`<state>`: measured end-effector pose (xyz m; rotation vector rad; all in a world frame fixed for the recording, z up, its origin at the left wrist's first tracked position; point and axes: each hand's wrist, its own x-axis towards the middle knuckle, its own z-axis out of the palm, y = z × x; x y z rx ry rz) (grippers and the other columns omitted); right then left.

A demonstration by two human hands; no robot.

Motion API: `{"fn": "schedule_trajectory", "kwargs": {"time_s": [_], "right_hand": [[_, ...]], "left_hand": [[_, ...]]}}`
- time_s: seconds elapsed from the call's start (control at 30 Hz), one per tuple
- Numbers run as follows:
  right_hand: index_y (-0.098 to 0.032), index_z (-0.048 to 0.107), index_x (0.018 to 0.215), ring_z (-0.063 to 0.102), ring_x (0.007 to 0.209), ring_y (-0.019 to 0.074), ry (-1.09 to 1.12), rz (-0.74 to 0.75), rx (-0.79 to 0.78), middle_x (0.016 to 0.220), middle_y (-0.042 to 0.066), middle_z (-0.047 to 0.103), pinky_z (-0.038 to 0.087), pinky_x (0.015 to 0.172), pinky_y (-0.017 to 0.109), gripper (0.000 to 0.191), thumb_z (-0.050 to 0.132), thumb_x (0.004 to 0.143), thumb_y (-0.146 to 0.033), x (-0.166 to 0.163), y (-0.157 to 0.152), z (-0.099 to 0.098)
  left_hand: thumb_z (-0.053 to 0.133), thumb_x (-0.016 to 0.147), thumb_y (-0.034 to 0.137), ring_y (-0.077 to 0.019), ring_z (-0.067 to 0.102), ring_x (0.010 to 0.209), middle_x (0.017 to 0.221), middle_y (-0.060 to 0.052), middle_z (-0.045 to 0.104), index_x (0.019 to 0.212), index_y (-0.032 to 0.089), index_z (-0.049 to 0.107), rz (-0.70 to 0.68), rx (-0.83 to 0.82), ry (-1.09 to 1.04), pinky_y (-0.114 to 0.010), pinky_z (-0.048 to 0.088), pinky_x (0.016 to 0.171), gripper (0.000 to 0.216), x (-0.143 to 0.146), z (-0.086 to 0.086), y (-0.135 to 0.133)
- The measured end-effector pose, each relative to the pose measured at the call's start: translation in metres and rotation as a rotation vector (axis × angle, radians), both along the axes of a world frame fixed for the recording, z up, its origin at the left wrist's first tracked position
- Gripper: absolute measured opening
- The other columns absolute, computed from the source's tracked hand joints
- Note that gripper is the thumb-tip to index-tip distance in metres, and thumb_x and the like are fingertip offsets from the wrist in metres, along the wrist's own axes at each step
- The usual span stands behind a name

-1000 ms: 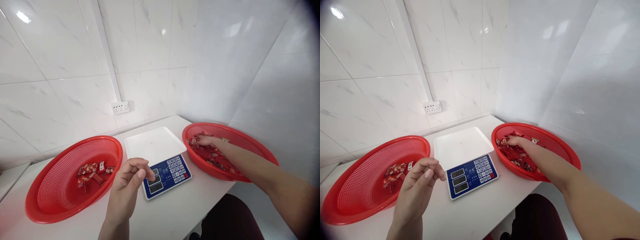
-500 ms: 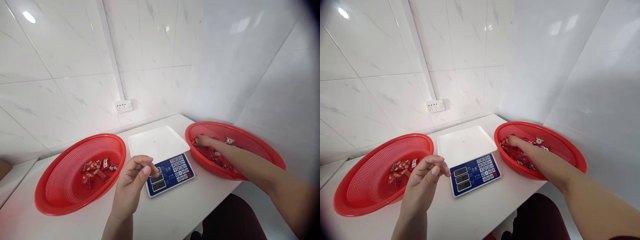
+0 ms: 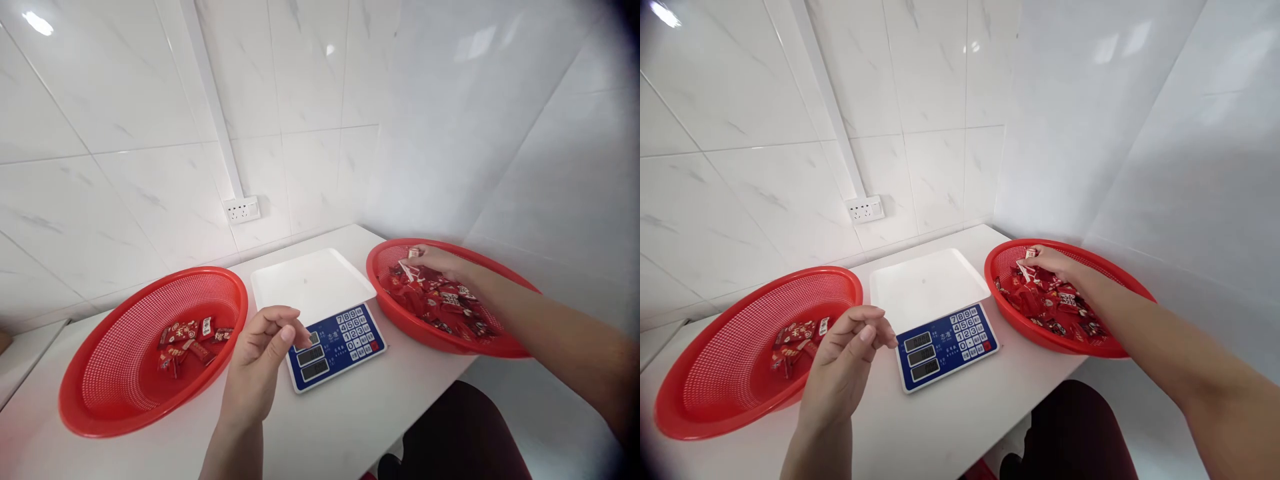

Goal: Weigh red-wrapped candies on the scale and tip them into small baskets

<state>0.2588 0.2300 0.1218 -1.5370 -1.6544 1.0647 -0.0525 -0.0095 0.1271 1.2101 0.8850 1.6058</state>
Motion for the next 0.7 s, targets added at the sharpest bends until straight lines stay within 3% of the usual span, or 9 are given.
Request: {"fn": "schedule_trajectory", "kwargs": {"time_s": [0.13, 0.23, 0.33, 0.43, 0.53, 0.7], "right_hand": [[-0.025, 0.05, 0.094, 0.066, 0.068, 0.0199, 0.15, 0.07, -0.072, 0.082, 0.003, 0.067, 0.055, 0.061, 0.035, 0.031, 0.069, 0.069, -0.03, -0.028, -0.011, 0.02], [-0.026, 0.051, 0.096, 0.065, 0.075, 0.0189, 0.287, 0.266, -0.116, 0.09, 0.002, 0.067, 0.054, 0.065, 0.033, 0.039, 0.074, 0.065, -0.03, -0.075, -0.041, 0.032], [-0.025, 0.051, 0.097, 0.063, 0.074, 0.0172, 0.305, 0.509, -0.158, 0.088, 0.002, 0.066, 0.052, 0.061, 0.029, 0.042, 0.076, 0.065, -0.035, -0.126, -0.076, 0.031], [-0.023, 0.051, 0.101, 0.06, 0.065, 0.0131, 0.3, 0.663, -0.191, 0.082, 0.001, 0.063, 0.048, 0.051, 0.024, 0.041, 0.069, 0.071, -0.046, -0.164, -0.1, 0.021], [-0.021, 0.054, 0.094, 0.055, 0.055, 0.0097, 0.306, 0.74, -0.204, 0.073, -0.001, 0.058, 0.043, 0.044, 0.022, 0.038, 0.06, 0.077, -0.055, -0.185, -0.107, 0.013], [-0.022, 0.055, 0.089, 0.06, 0.065, 0.0127, 0.346, 0.711, -0.258, 0.076, -0.001, 0.059, 0.051, 0.059, 0.026, 0.033, 0.06, 0.078, -0.053, -0.2, -0.099, 0.014]], "left_hand": [[0.06, 0.083, 0.033, -0.0151, 0.059, 0.076, 0.081, -0.003, 0.061, 0.097, 0.021, 0.061, -0.054, -0.093, 0.0, -0.029, 0.051, 0.07, 0.019, 0.009, -0.007, 0.012], [0.063, 0.08, 0.034, -0.0207, 0.057, 0.1, 0.103, -0.008, 0.059, 0.11, 0.023, 0.056, -0.096, -0.169, -0.022, -0.033, 0.052, 0.077, 0.032, 0.017, -0.015, 0.022], [0.066, 0.078, 0.038, -0.0269, 0.048, 0.117, 0.128, -0.014, 0.047, 0.128, 0.026, 0.042, -0.127, -0.232, -0.086, -0.039, 0.052, 0.081, 0.057, 0.022, -0.021, 0.029], [0.063, 0.079, 0.042, -0.0249, 0.054, 0.108, 0.132, -0.014, 0.042, 0.138, 0.028, 0.03, -0.101, -0.216, -0.08, -0.04, 0.054, 0.078, 0.069, 0.023, -0.028, 0.033], [0.059, 0.082, 0.043, -0.0187, 0.059, 0.091, 0.121, -0.012, 0.05, 0.139, 0.026, 0.029, 0.031, -0.156, 0.01, -0.035, 0.054, 0.073, 0.067, 0.018, -0.035, 0.039], [0.057, 0.084, 0.039, -0.0153, 0.059, 0.083, 0.114, -0.01, 0.055, 0.133, 0.025, 0.039, 0.199, -0.102, 0.08, -0.028, 0.052, 0.069, 0.054, 0.004, -0.047, 0.049]]}}
